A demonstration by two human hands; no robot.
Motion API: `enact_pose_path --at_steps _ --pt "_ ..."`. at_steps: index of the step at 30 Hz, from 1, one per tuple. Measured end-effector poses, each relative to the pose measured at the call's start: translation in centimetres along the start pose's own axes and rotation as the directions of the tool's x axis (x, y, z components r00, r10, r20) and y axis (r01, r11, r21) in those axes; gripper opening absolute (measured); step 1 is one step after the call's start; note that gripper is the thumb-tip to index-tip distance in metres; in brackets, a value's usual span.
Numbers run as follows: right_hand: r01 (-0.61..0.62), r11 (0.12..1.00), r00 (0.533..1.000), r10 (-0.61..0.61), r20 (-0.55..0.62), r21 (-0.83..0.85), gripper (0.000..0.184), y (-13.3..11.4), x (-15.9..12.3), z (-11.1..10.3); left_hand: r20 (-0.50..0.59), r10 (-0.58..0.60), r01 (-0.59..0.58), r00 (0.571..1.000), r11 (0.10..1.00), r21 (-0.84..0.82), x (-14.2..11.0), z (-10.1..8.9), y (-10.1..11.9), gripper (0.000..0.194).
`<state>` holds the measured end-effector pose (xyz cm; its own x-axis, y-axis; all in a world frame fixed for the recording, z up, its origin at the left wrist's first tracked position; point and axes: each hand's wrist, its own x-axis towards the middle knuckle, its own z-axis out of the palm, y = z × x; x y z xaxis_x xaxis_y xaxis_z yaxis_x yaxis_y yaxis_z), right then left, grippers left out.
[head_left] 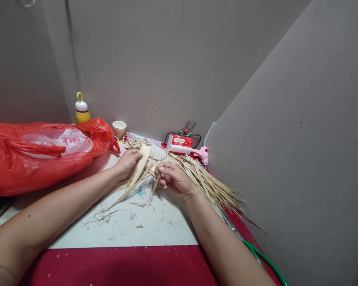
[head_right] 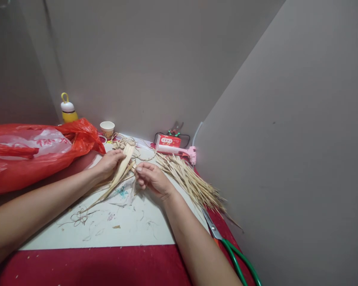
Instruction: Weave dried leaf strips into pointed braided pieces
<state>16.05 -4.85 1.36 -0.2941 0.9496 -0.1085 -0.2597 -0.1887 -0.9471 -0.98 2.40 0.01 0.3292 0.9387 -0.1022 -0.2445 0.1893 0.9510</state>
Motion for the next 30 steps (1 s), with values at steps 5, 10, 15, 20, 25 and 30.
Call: enact_pose_path --at_steps 5,10,15,20,25,30 --pt "0.079 0.997 0.996 -0.08 -0.041 -0.024 0.022 -0.5 0.0 -0.5 0.09 -0.198 0.212 0.976 0.958 -0.191 0.5 -0.4 1.0 0.017" --pt "0.067 0.997 0.996 -0.07 -0.051 -0.047 0.024 -0.5 0.2 -0.8 0.302 -0.199 0.248 0.932 0.959 -0.134 -0.8 0.0 1.7 0.046" --pt "0.053 0.997 0.996 -0.057 -0.069 -0.05 0.026 -0.2 0.4 -0.8 0.435 -0.18 0.156 0.882 0.984 0.091 -1.9 0.6 1.0 0.035" --pt "0.092 0.995 0.992 -0.095 -0.086 -0.041 0.028 -1.6 -0.1 -1.1 0.42 -0.222 0.206 0.88 0.975 0.083 -1.5 0.4 0.7 0.033" --pt "0.296 0.91 0.899 -0.368 -0.239 -0.29 0.025 -6.3 -3.3 -3.0 0.319 -0.231 0.228 0.919 0.973 0.049 -1.0 0.4 0.7 0.035" --pt "0.19 0.671 0.739 -0.578 -0.345 -0.717 0.02 -10.3 -8.1 -6.8 0.294 -0.228 0.236 0.928 0.972 0.011 -0.8 0.6 0.4 0.035"
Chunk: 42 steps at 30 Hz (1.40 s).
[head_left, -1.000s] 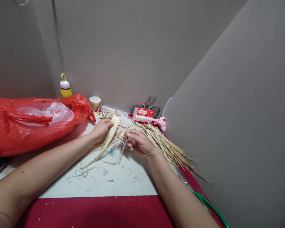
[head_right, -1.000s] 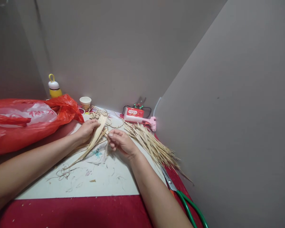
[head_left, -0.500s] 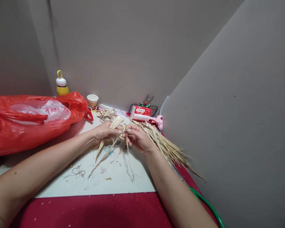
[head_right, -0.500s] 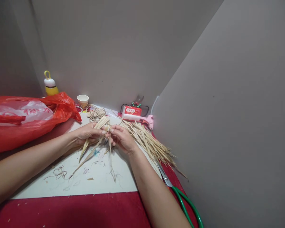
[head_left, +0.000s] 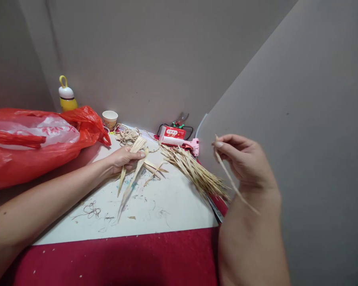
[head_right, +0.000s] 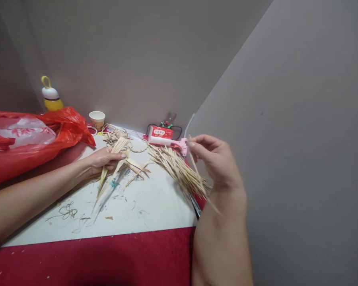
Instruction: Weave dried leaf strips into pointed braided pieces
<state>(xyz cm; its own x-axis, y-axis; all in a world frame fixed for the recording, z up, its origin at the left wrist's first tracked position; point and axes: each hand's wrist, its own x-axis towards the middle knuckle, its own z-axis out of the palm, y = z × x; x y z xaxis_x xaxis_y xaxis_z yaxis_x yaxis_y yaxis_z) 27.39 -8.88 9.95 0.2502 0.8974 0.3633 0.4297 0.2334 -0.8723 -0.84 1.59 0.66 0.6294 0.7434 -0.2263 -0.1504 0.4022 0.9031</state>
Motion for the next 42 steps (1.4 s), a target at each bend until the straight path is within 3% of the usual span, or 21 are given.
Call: enact_pose_path --at_steps 3,5,8,11,14,16,17,19,21,24,27,33,42 --pt "-0.019 0.932 0.997 -0.01 -0.078 -0.363 0.016 0.9 0.2 -2.7 0.005 -0.009 0.009 1.0 1.0 0.009 0.2 0.0 -0.3 0.029" --pt "-0.051 0.805 0.993 -0.02 -0.113 -0.591 0.016 2.1 0.6 -3.3 0.001 -0.011 0.01 1.0 1.0 0.018 0.3 0.0 -0.4 0.028" --pt "-0.109 0.579 0.994 0.039 -0.106 -0.808 0.016 4.6 1.6 -2.3 0.013 -0.017 0.016 1.0 0.999 0.038 0.3 -0.1 -0.5 0.026" --pt "-0.11 0.509 0.985 0.171 -0.025 -0.854 0.019 6.9 2.4 -0.4 0.008 -0.011 0.011 1.0 0.999 0.045 0.3 -0.1 -0.4 0.026" --pt "-0.075 0.541 0.975 0.216 0.052 -0.838 0.027 7.6 2.7 1.6 -0.024 0.002 -0.001 1.0 0.999 0.038 0.2 0.1 -0.2 0.026" --pt "-0.06 0.614 0.993 0.116 0.014 -0.787 0.028 7.1 2.4 3.1 -0.042 0.009 -0.007 0.999 0.999 0.039 0.1 0.3 -0.2 0.026" --pt "-0.04 0.693 0.999 0.052 -0.006 -0.72 0.027 6.6 2.2 4.1 -0.047 0.014 -0.012 0.999 0.999 0.042 0.1 0.3 -0.2 0.026" --pt "0.011 0.882 1.0 -0.003 0.018 -0.471 0.024 5.6 1.6 6.3 -0.048 0.025 -0.022 0.999 0.999 0.049 0.1 0.3 -0.3 0.024" --pt "-0.019 0.986 0.987 0.045 0.152 -0.168 0.025 4.7 0.7 8.9 -0.049 0.034 -0.032 0.998 0.998 0.052 0.0 0.4 -0.3 0.023" --pt "-0.215 0.974 0.908 0.175 0.381 0.066 0.032 4.1 -0.5 12.0 -0.059 0.039 -0.035 0.998 0.998 0.059 -0.1 0.5 -0.3 0.02" --pt "-0.369 0.913 0.855 0.261 0.447 0.173 0.038 4.3 -1.2 13.4 -0.037 0.058 -0.054 0.998 0.995 0.086 -0.1 0.5 -0.3 0.018" --pt "-0.409 0.882 0.856 0.283 0.433 0.233 0.031 5.2 -1.6 13.9 0.019 0.085 -0.087 0.996 0.984 0.158 0.3 0.3 -1.0 0.015" --pt "-0.373 0.913 0.868 0.281 0.409 0.163 0.024 4.9 -1.8 14.3 -0.048 0.206 -0.173 0.977 0.911 0.375 0.3 0.6 -1.4 0.01"
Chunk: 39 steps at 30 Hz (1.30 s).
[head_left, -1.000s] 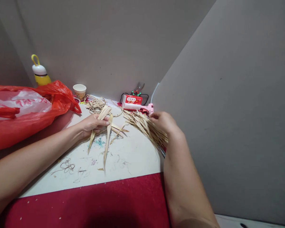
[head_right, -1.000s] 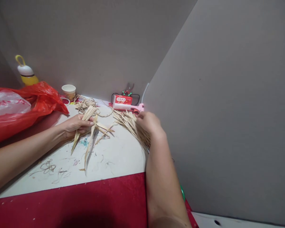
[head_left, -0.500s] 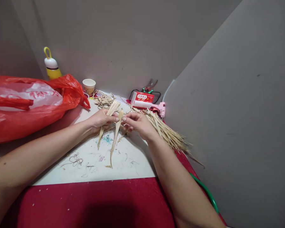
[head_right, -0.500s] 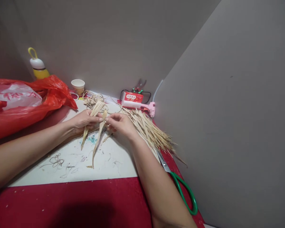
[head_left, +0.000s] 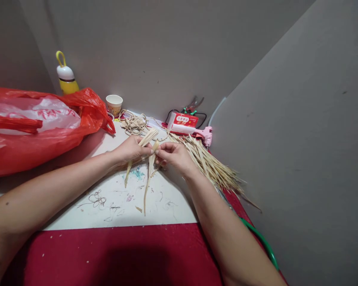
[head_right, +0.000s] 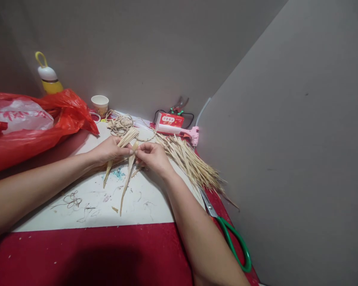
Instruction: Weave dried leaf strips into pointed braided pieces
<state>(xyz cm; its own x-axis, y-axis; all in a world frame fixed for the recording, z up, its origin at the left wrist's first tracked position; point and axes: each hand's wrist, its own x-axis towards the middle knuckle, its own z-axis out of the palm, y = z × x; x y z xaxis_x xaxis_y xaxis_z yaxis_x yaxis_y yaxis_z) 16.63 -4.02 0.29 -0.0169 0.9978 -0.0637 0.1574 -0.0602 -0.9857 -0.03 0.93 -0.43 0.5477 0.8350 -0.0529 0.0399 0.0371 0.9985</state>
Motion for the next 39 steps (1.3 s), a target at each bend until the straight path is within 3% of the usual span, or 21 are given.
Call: enact_pose_path --at_steps 9,18,21,23,26,30,35,37,39 --pt "0.021 0.998 0.995 -0.027 -0.094 -0.062 0.016 -0.2 0.3 0.6 -0.045 0.061 -0.06 0.997 0.998 0.036 -0.1 0.2 -0.2 0.013" --pt "0.068 0.996 0.994 -0.073 -0.087 -0.053 0.017 0.3 0.8 0.5 -0.01 0.069 -0.068 0.998 0.997 0.033 -0.3 0.2 0.1 0.018" --pt "0.087 0.996 0.979 -0.09 -0.182 -0.02 0.014 0.9 1.3 0.0 -0.036 0.053 -0.054 0.998 0.998 -0.038 -0.5 0.4 0.7 0.018" --pt "0.067 0.991 0.963 -0.034 -0.269 0.116 0.016 1.0 1.6 -0.7 -0.049 0.041 -0.045 0.998 0.994 -0.095 -0.6 0.3 1.1 0.018" --pt "0.045 0.939 0.945 0.071 -0.319 0.342 0.022 0.8 1.8 -2.1 -0.062 0.035 -0.044 0.997 0.988 -0.151 -0.5 0.1 1.4 0.019" --pt "0.085 0.874 0.943 0.084 -0.321 0.478 0.023 -0.1 1.9 -3.9 -0.084 0.052 -0.066 0.995 0.981 -0.185 0.0 -0.6 1.1 0.024" --pt "0.204 0.67 0.943 0.062 -0.328 0.714 0.024 -2.4 1.7 -6.3 -0.142 0.021 -0.053 0.99 0.972 -0.231 0.5 -1.3 1.0 0.024" --pt "0.309 0.632 0.913 0.012 -0.408 0.711 0.022 -3.8 1.0 -7.9 -0.164 0.003 -0.043 0.986 0.97 -0.24 0.6 -1.5 1.1 0.024" --pt "0.426 0.603 0.853 -0.018 -0.522 0.674 0.017 -5.3 -0.2 -9.8 -0.183 -0.007 -0.038 0.983 0.97 -0.241 0.7 -1.7 1.0 0.025"
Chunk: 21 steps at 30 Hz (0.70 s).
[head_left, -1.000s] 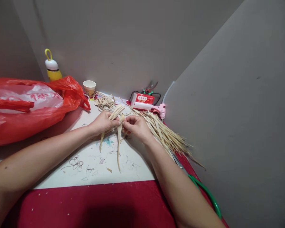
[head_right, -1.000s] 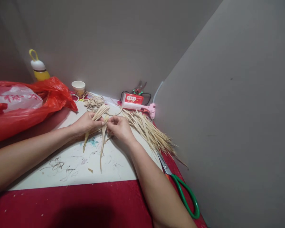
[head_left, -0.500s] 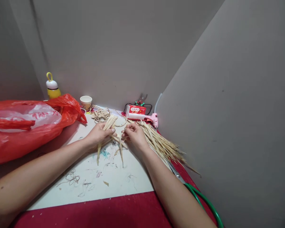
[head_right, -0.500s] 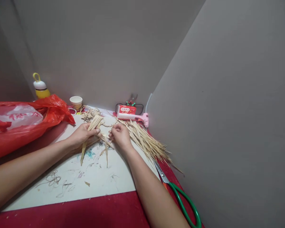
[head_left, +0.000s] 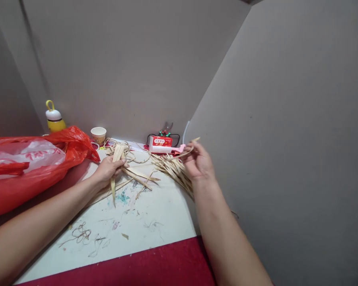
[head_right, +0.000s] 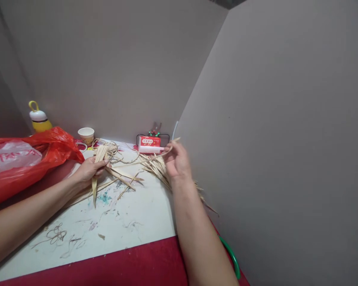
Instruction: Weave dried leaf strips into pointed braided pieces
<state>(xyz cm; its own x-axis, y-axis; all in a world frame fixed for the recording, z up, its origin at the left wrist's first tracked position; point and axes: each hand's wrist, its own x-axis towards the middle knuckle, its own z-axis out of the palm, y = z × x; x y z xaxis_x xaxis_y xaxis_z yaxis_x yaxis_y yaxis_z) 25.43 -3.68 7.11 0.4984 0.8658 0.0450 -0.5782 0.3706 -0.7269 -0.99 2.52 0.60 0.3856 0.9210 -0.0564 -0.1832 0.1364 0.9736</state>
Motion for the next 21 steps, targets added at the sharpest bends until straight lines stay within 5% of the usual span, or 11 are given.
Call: enact_pose_path --at_steps 4,5,7,9,10,11,12,14,16,19,21 --pt "0.334 0.942 0.935 -0.335 -0.12 -0.027 0.015 -5.7 -1.2 -0.9 -0.019 -0.006 0.006 1.0 1.0 -0.012 0.4 -0.2 -0.4 0.027" --pt "0.457 0.884 0.874 -0.467 -0.136 -0.098 0.016 -6.8 -1.6 -1.1 -0.024 -0.012 0.012 1.0 1.0 -0.015 0.5 -0.3 -0.6 0.028" --pt "0.675 0.666 0.676 -0.731 -0.097 -0.317 0.019 -8.2 -2.5 -1.6 -0.035 -0.025 0.025 0.999 1.0 -0.016 0.7 -0.3 -0.9 0.029" --pt "0.743 0.406 0.507 -0.86 0.051 -0.532 0.018 -8.4 -2.8 -2.2 -0.04 -0.033 0.033 0.999 0.999 -0.011 0.8 -0.2 -1.1 0.031" --pt "0.73 0.306 0.48 -0.866 0.139 -0.612 0.017 -8.1 -2.6 -2.6 -0.038 -0.034 0.034 0.999 0.999 -0.011 0.7 -0.1 -1.1 0.032" --pt "0.697 0.235 0.494 -0.842 0.216 -0.677 0.016 -7.6 -2.1 -3.2 -0.031 -0.033 0.032 0.999 0.999 -0.012 0.6 0.0 -1.1 0.033" --pt "0.647 0.192 0.556 -0.781 0.285 -0.738 0.015 -6.8 -1.4 -3.8 -0.021 -0.034 0.034 0.999 0.999 -0.015 0.4 0.1 -1.0 0.033" --pt "0.499 0.088 0.738 -0.564 0.37 -0.862 0.013 -5.0 0.3 -5.3 0.012 -0.051 0.051 0.999 0.998 -0.023 0.0 0.4 -0.8 0.033" --pt "0.376 -0.06 0.87 -0.32 0.375 -0.925 0.009 -3.2 1.7 -6.4 0.043 -0.07 0.071 0.997 0.997 -0.03 -0.3 0.5 -0.6 0.031" --pt "0.36 -0.155 0.91 -0.159 0.383 -0.92 0.004 -0.8 2.1 -6.2 0.07 -0.072 0.074 0.995 0.997 -0.03 -0.4 0.7 -0.5 0.027" --pt "0.423 -0.05 0.892 -0.151 0.425 -0.905 0.009 0.8 0.9 -4.5 0.062 -0.075 0.076 0.995 0.997 -0.021 -0.4 0.8 -0.6 0.026"
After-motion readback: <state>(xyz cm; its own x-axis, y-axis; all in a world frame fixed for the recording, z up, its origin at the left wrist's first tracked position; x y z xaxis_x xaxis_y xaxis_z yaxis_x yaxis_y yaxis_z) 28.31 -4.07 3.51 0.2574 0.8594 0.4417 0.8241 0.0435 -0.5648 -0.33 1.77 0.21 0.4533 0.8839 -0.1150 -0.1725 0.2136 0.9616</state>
